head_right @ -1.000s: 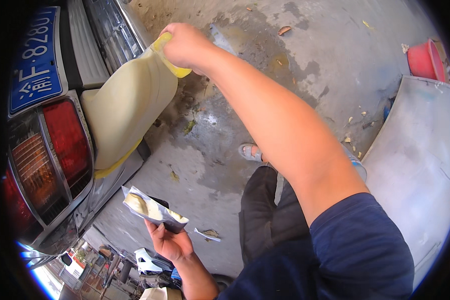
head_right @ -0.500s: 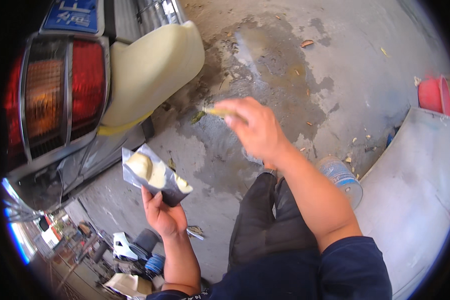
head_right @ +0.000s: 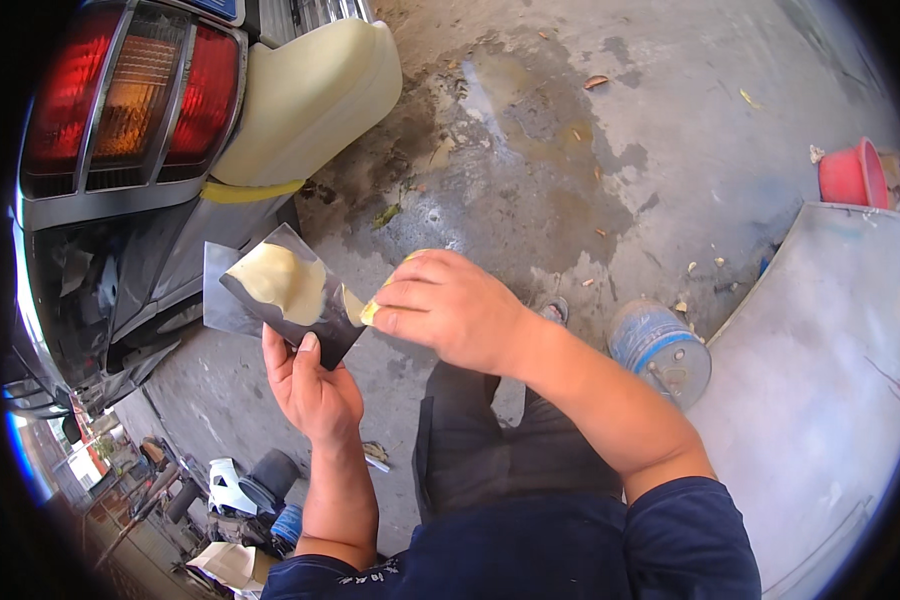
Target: The person applies a beige filler paste to the rear bumper of a dark-colored car using a metal putty knife and a yellow sponge. They spread the filler over a taped-off area near the taillight and license plate, smoothing it with the sponge.
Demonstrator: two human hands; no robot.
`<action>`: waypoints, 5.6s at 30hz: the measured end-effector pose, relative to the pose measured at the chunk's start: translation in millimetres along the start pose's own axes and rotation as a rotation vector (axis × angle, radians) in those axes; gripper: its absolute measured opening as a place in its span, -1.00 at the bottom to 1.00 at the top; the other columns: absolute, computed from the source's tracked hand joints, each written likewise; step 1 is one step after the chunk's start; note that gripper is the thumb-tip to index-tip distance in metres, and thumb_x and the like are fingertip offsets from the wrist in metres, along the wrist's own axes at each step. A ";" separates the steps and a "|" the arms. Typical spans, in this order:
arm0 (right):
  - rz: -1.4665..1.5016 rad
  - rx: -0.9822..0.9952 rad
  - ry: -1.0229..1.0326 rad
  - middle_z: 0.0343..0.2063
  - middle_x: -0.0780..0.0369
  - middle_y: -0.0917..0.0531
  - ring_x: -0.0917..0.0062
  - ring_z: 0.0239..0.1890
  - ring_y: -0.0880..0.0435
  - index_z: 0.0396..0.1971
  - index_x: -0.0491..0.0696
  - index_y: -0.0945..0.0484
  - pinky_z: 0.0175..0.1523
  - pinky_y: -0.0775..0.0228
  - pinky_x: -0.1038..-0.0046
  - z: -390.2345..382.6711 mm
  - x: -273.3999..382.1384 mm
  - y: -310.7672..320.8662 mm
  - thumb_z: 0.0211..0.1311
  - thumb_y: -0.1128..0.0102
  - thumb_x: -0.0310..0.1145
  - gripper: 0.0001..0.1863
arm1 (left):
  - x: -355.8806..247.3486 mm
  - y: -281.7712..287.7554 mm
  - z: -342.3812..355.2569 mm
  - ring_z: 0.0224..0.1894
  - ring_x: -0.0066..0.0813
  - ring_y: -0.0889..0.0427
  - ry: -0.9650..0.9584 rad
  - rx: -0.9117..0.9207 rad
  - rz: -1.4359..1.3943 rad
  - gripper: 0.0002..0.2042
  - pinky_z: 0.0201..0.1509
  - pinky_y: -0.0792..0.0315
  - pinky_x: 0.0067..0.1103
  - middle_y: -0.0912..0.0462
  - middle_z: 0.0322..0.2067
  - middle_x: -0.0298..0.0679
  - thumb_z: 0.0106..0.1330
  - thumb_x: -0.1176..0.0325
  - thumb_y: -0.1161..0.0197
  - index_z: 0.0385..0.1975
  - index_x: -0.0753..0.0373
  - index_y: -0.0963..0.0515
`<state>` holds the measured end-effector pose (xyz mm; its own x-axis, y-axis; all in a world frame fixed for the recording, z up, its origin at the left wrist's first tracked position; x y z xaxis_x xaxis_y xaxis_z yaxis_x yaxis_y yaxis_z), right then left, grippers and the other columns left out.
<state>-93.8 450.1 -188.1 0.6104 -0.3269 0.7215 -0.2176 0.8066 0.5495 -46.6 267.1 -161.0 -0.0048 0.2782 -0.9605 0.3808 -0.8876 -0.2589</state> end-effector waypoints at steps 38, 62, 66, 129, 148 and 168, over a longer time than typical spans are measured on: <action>-0.133 -0.856 -0.488 -0.34 0.08 -0.69 0.17 -0.20 -0.63 -0.19 -0.05 -0.63 -0.04 -0.49 0.24 120.9 -204.5 -74.6 0.05 -0.01 -0.61 -0.67 | 69.2 210.0 63.9 0.17 -0.16 -0.47 0.789 0.270 0.450 -0.48 0.31 -0.31 -0.30 -0.47 0.13 -0.02 0.17 0.67 0.11 0.21 0.46 -0.31; -0.396 -1.085 -0.459 -0.31 0.17 -0.67 0.21 -0.22 -0.59 -0.20 -0.05 -0.58 -0.07 -0.46 0.26 151.1 -145.0 -208.6 -0.05 -0.08 -0.71 -0.63 | 46.0 358.0 125.6 0.20 -0.21 -0.44 0.776 0.316 0.411 -0.48 0.37 -0.22 -0.32 -0.48 0.12 -0.05 0.13 0.70 0.10 0.17 0.43 -0.38; -0.401 -1.082 -0.464 -0.31 0.17 -0.66 0.20 -0.20 -0.59 -0.20 -0.06 -0.58 -0.07 -0.47 0.24 157.8 -136.4 -224.4 -0.08 -0.07 -0.72 -0.61 | 45.6 372.6 131.6 0.20 -0.21 -0.44 0.780 0.324 0.395 -0.48 0.37 -0.22 -0.32 -0.49 0.12 -0.05 0.13 0.70 0.10 0.18 0.44 -0.37; -0.820 -0.990 0.204 -0.23 0.43 -0.62 0.55 -0.04 -0.51 -0.44 0.09 -0.66 0.30 -0.25 0.24 166.8 -136.1 -310.7 -0.08 -0.26 -0.36 -0.87 | 62.4 436.8 161.0 0.16 -0.23 -0.48 0.791 0.251 0.422 -0.51 0.32 -0.28 -0.37 -0.51 0.09 -0.05 0.19 0.70 0.06 0.19 0.47 -0.35; -0.724 -1.014 0.149 -0.29 0.44 -0.63 0.58 -0.07 -0.51 -0.49 0.05 -0.68 0.30 -0.18 0.22 163.1 -132.3 -320.9 -0.07 -0.25 -0.36 -0.90 | 72.0 431.1 162.2 0.20 -0.19 -0.44 0.798 0.307 0.462 -0.48 0.37 -0.21 -0.31 -0.47 0.12 -0.04 0.15 0.68 0.10 0.20 0.45 -0.33; -0.052 -0.885 -0.451 -0.25 0.29 -0.62 0.52 -0.13 -0.57 -0.11 -0.07 -0.55 0.09 -0.37 0.40 80.6 -73.9 -314.0 0.23 -0.20 -0.41 -0.77 | 70.4 377.5 173.9 0.18 -0.25 -0.45 0.822 0.261 0.296 -0.43 0.34 -0.22 -0.38 -0.47 0.13 -0.07 0.10 0.66 0.10 0.23 0.45 -0.30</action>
<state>-131.9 181.4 -380.0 0.2166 -0.3809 0.8989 0.5601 0.8026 0.2052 -63.9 -112.2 -344.1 0.7587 0.1111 -0.6419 0.0399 -0.9914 -0.1244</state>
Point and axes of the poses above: each hand's wrist, its own z-axis towards the middle knuckle, its own y-axis out of the back of the hand, x = y × z, the point moved 1 cm from there along z, towards the middle knuckle
